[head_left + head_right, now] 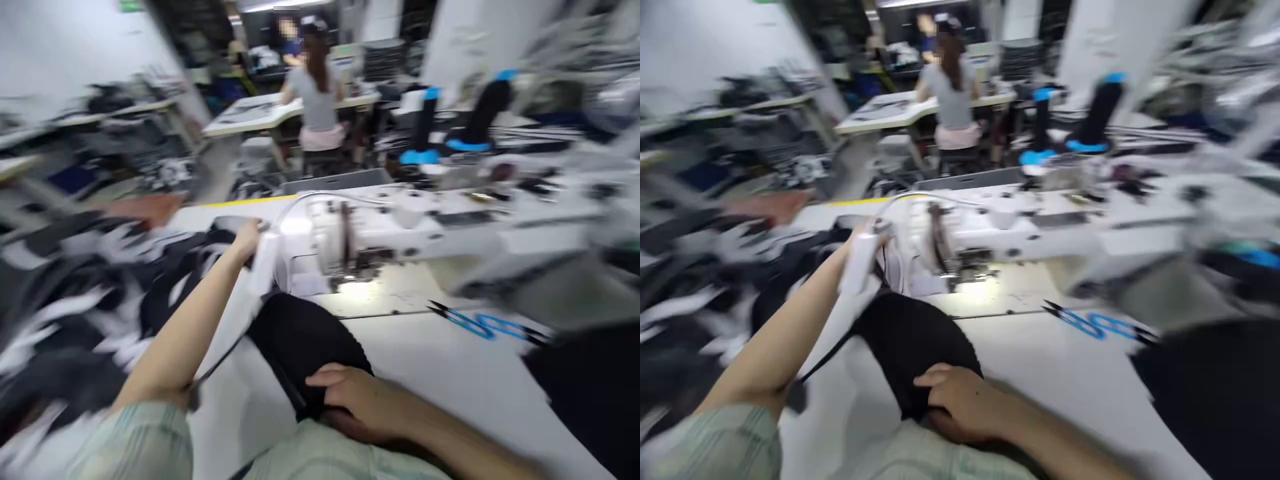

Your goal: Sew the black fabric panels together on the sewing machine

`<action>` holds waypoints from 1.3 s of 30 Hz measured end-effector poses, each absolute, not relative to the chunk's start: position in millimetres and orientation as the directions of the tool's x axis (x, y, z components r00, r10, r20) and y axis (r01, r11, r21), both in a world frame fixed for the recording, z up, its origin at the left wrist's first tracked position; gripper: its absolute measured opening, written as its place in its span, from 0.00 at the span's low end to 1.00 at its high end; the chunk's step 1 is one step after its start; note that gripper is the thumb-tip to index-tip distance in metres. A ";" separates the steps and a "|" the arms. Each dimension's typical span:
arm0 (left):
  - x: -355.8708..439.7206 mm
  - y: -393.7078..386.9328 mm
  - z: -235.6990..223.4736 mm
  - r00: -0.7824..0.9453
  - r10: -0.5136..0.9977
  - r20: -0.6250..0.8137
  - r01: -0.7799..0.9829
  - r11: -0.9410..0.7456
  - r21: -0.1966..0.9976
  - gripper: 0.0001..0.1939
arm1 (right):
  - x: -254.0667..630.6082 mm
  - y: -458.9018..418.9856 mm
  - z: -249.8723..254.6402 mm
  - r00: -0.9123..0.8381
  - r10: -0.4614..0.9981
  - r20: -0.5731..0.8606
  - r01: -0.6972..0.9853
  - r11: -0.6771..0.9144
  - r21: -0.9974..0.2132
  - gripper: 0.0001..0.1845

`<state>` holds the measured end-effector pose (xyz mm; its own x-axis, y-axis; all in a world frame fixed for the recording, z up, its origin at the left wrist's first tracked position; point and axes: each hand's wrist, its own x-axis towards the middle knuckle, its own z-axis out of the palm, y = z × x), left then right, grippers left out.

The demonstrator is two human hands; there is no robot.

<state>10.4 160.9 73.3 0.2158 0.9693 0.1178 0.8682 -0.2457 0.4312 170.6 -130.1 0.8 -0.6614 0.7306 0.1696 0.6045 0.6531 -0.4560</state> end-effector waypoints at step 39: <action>-140.8 33.7 65.8 -0.242 0.956 0.167 0.961 0.261 -0.097 0.18 | 133.0 -49.3 -37.3 -0.628 0.714 0.311 0.664 0.699 -0.264 0.21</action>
<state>-140.8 33.7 65.8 -0.2424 0.9557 0.1669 0.9605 0.2606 -0.0973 133.0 -49.3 -37.3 -0.6277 0.7137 0.3108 0.6644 0.6992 -0.2640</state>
